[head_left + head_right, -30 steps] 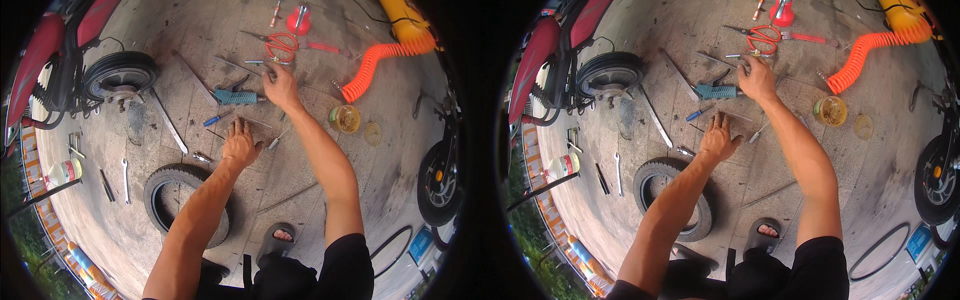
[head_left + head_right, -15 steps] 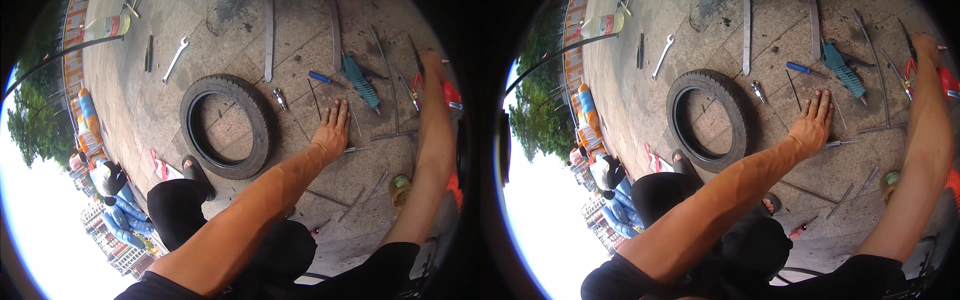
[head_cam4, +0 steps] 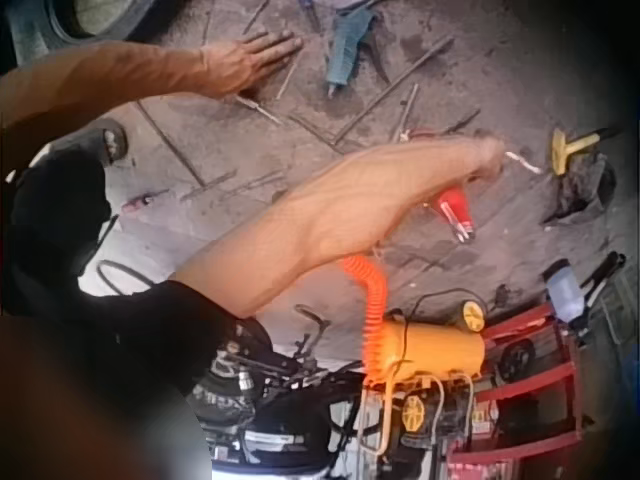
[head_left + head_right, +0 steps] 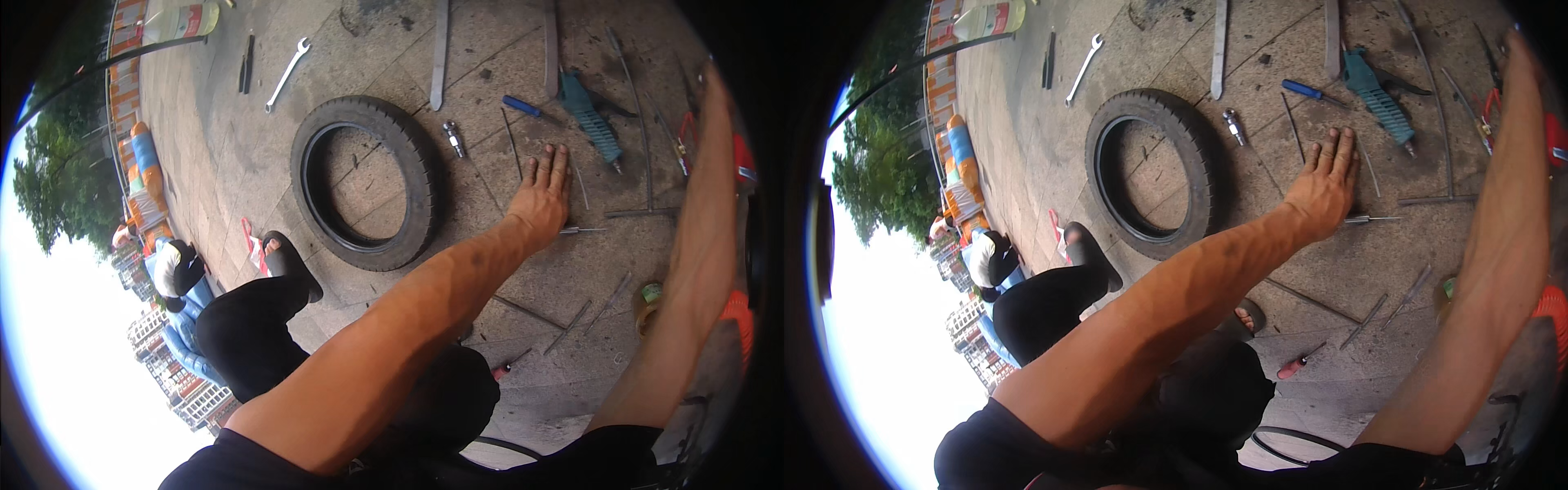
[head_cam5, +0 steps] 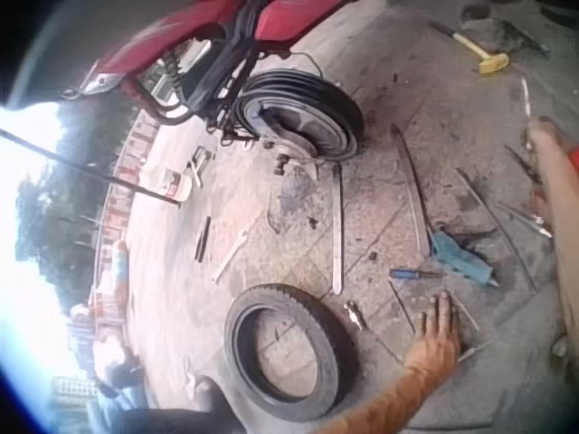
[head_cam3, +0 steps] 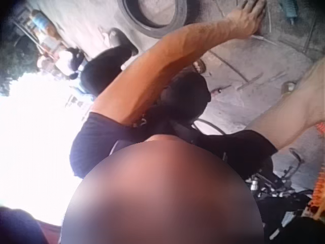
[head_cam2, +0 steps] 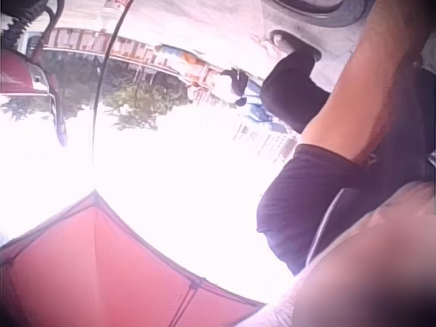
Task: The person removes the inner tube from a motorcycle tire using a tire lever, applies sealant to the tire interior with a brush, and then reassembles the tire onto the wheel rim, securing it with a wrench.
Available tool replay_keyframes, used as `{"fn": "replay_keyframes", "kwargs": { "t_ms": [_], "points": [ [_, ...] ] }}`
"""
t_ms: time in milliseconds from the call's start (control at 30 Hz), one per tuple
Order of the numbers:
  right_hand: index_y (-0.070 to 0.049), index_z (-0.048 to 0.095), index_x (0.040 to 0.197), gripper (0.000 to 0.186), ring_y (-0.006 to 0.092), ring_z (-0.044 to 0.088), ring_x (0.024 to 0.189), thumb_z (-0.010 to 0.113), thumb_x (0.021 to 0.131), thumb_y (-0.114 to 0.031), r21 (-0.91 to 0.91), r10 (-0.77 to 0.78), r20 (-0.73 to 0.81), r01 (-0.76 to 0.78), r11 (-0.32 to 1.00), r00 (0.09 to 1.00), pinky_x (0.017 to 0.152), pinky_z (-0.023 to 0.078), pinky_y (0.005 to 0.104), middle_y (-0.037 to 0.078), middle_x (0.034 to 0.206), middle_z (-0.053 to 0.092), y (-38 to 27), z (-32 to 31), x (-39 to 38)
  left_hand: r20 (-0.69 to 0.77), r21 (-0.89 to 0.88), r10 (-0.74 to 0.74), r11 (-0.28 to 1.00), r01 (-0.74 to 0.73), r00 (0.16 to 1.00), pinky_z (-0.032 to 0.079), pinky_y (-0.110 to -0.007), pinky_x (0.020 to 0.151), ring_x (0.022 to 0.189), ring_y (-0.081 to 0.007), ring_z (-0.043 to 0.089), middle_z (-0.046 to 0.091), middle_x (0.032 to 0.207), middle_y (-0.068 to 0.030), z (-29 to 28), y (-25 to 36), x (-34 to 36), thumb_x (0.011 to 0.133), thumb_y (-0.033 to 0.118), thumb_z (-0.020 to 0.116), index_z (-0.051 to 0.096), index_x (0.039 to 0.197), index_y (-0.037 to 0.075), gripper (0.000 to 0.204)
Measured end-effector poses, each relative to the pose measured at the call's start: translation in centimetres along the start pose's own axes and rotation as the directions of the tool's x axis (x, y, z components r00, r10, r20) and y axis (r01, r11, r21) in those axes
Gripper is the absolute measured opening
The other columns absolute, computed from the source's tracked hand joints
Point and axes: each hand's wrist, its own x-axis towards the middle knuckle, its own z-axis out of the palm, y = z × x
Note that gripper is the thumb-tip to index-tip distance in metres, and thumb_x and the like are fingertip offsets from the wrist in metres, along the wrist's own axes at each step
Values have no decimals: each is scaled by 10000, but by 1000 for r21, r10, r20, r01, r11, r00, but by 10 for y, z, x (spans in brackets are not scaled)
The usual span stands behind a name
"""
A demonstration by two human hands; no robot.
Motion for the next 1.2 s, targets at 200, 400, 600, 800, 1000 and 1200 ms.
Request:
{"fn": "replay_keyframes", "kwargs": {
  "t_ms": [200,400,600,800,1000,1200],
  "points": [
    [21,563,1192,330,73,461,521,574,864,-19,713,-239,171,47,699,956,426,360,242,34,767,601,-60,-25,-251,162,-52,21,999,-13,987,196,-553,1184,1471,-526,91,43,1580,-365,-10,-5,4,865,109,508,217,1484,-150,732],
    [20,601,1155,272,38,464,626,615,885,-10,612,-94,-198,198,766,976,549,396,210,-1,819,560,-42,-165,-271,152,-84,38,996,-25,988,182,-547,1191,1473,-522,94,39,1582,-362,-15,-6,5,865,127,501,222,1488,-139,732],
    [-164,610,1331,551,256,658,855,640,782,-121,-628,-439,-108,281,726,892,783,514,358,91,964,695,-47,-238,-97,150,-93,44,995,-31,988,179,-542,1195,1478,-511,84,26,1584,-359,-12,-8,3,874,125,490,216,1495,-131,726],
    [-211,579,1361,617,332,642,1091,657,757,-114,-819,-241,265,350,455,934,933,498,407,151,1102,699,-67,-223,-60,181,-85,31,996,-16,983,180,-537,1199,1482,-501,81,22,1591,-347,-18,-7,4,881,118,489,209,1493,-139,720],
    [-94,604,1257,529,350,655,1038,722,747,-172,-847,-256,308,387,365,916,896,508,420,176,1098,692,-76,-223,-69,245,-33,36,999,-29,969,181,-536,1198,1481,-499,91,20,1588,-352,-27,-6,5,895,112,499,207,1495,-139,713],
    [-19,629,1156,512,381,667,960,754,721,-260,-836,-330,228,358,416,916,844,515,439,221,1014,691,-81,-221,-127,195,-18,37,999,-35,980,199,-541,1192,1481,-499,92,19,1590,-348,-16,-6,4,899,121,534,219,1493,-138,720]
  ]
}}
